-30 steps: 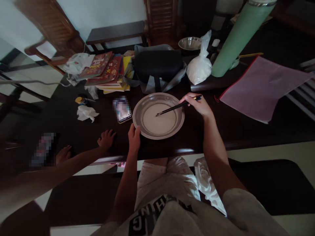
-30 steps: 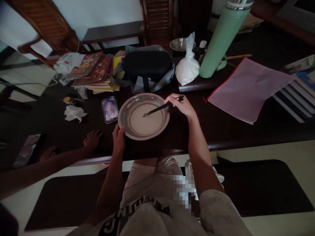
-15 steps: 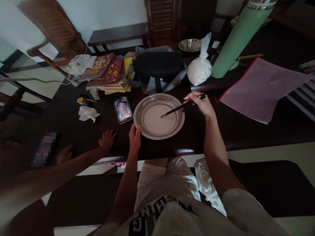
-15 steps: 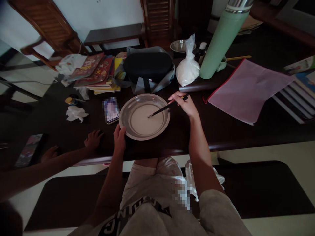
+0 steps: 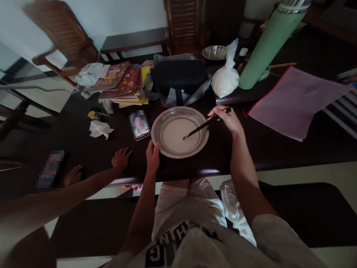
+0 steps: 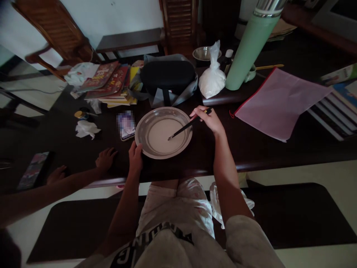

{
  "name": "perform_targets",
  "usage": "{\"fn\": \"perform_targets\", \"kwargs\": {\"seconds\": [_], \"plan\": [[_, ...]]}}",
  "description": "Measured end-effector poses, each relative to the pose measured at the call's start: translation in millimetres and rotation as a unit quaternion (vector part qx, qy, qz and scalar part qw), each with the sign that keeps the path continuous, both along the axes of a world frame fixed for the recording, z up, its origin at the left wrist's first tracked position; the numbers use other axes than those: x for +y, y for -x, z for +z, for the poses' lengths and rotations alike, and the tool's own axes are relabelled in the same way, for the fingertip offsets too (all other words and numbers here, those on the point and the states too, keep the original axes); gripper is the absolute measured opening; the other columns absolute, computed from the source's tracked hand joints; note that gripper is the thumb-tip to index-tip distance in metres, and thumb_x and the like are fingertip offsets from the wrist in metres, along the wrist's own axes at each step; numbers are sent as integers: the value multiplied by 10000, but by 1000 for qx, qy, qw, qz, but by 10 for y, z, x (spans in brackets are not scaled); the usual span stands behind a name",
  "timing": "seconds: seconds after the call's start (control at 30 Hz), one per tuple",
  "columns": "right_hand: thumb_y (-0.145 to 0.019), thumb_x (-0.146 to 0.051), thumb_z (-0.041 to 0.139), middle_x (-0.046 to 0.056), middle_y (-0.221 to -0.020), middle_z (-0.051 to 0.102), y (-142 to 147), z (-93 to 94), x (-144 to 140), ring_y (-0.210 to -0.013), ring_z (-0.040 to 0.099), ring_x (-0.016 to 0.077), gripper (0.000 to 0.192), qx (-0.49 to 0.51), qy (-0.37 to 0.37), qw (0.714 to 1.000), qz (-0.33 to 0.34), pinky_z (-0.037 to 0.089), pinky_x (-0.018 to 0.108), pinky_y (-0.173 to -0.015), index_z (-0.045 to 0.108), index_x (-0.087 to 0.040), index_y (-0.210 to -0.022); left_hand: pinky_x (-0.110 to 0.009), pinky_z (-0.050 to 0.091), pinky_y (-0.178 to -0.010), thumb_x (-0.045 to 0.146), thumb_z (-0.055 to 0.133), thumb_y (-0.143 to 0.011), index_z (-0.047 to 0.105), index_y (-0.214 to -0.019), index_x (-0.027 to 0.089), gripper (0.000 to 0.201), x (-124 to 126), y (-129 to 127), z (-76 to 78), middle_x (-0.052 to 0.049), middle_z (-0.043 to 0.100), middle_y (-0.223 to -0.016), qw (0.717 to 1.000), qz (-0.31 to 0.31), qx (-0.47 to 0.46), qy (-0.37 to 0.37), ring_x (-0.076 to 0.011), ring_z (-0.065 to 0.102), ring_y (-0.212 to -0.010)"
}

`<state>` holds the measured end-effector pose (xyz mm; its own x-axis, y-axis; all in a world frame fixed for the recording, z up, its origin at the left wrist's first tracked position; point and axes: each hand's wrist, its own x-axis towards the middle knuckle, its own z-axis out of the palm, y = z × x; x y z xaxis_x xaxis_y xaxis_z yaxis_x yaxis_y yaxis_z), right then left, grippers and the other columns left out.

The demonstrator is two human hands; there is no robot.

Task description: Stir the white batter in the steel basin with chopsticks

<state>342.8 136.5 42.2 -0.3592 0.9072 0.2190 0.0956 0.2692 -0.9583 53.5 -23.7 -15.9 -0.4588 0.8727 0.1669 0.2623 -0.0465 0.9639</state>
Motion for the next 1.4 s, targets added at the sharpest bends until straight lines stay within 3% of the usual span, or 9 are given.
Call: {"fn": "perform_targets", "kwargs": {"seconds": [0.13, 0.33, 0.53, 0.73, 0.93, 1.13, 1.3, 1.4], "plan": [[-854, -565, 580, 27, -846, 766, 62, 9, -16, -768, 663, 136, 380, -18, -20, 997, 66, 434, 249, -594, 748, -225, -816, -295, 404, -679, 438, 548, -816, 550, -777, 205, 236, -6, -3, 5, 1, 498, -711, 1000, -1, -2, 2, -157, 439, -681], [-842, -576, 589, 16, -725, 737, 10, 26, -8, -719, 666, 147, 381, -3, -16, 1000, -23, 411, 258, -560, 733, -228, -784, -254, 408, -667, 446, 552, -803, 549, -774, 186, 262, -2, -20, 19, 14, 498, -707, 1000, 6, 6, 3, -136, 445, -682], [-845, -576, 585, 23, -842, 762, 64, 27, -29, -749, 656, 137, 378, -22, -17, 998, 64, 434, 262, -589, 751, -238, -812, -248, 411, -657, 444, 555, -809, 554, -774, 184, 263, -2, -17, 17, 16, 502, -704, 1000, 9, 6, -1, -132, 451, -676], [-840, -576, 590, 13, -712, 734, 1, 32, -6, -695, 658, 146, 378, -4, -11, 1000, -21, 407, 261, -544, 739, -233, -794, -248, 403, -648, 451, 550, -799, 545, -761, 188, 266, -2, -19, 30, 15, 486, -700, 1000, 9, 9, 3, -135, 435, -673], [-839, -590, 584, 26, -846, 760, 75, 25, -29, -746, 655, 138, 388, -17, -18, 997, 70, 449, 262, -586, 750, -239, -818, -250, 399, -656, 449, 543, -799, 552, -790, 187, 262, -1, -27, 35, 17, 487, -709, 1000, 6, -4, 5, -135, 439, -672], [-828, -596, 596, 16, -734, 745, 11, 17, 6, -703, 658, 143, 386, -1, -7, 1000, -6, 404, 253, -532, 742, -238, -832, -246, 386, -638, 457, 548, -791, 528, -760, 195, 265, -8, -26, 33, 23, 463, -692, 1000, 11, 5, 14, -132, 420, -657], [-831, -595, 590, 18, -807, 761, 63, 18, -21, -677, 631, 129, 389, -14, -8, 998, 59, 423, 262, -552, 752, -241, -822, -251, 400, -658, 455, 536, -796, 527, -773, 199, 258, -1, -13, 16, 22, 466, -694, 1000, 7, 2, 11, -138, 441, -670], [-837, -578, 594, 23, -863, 766, 69, 18, -15, -761, 658, 142, 371, -13, -22, 998, 52, 440, 260, -583, 757, -245, -839, -252, 399, -648, 460, 544, -789, 537, -773, 196, 265, 8, -3, -4, 19, 478, -696, 1000, 13, 4, 8, -138, 443, -665]]}}
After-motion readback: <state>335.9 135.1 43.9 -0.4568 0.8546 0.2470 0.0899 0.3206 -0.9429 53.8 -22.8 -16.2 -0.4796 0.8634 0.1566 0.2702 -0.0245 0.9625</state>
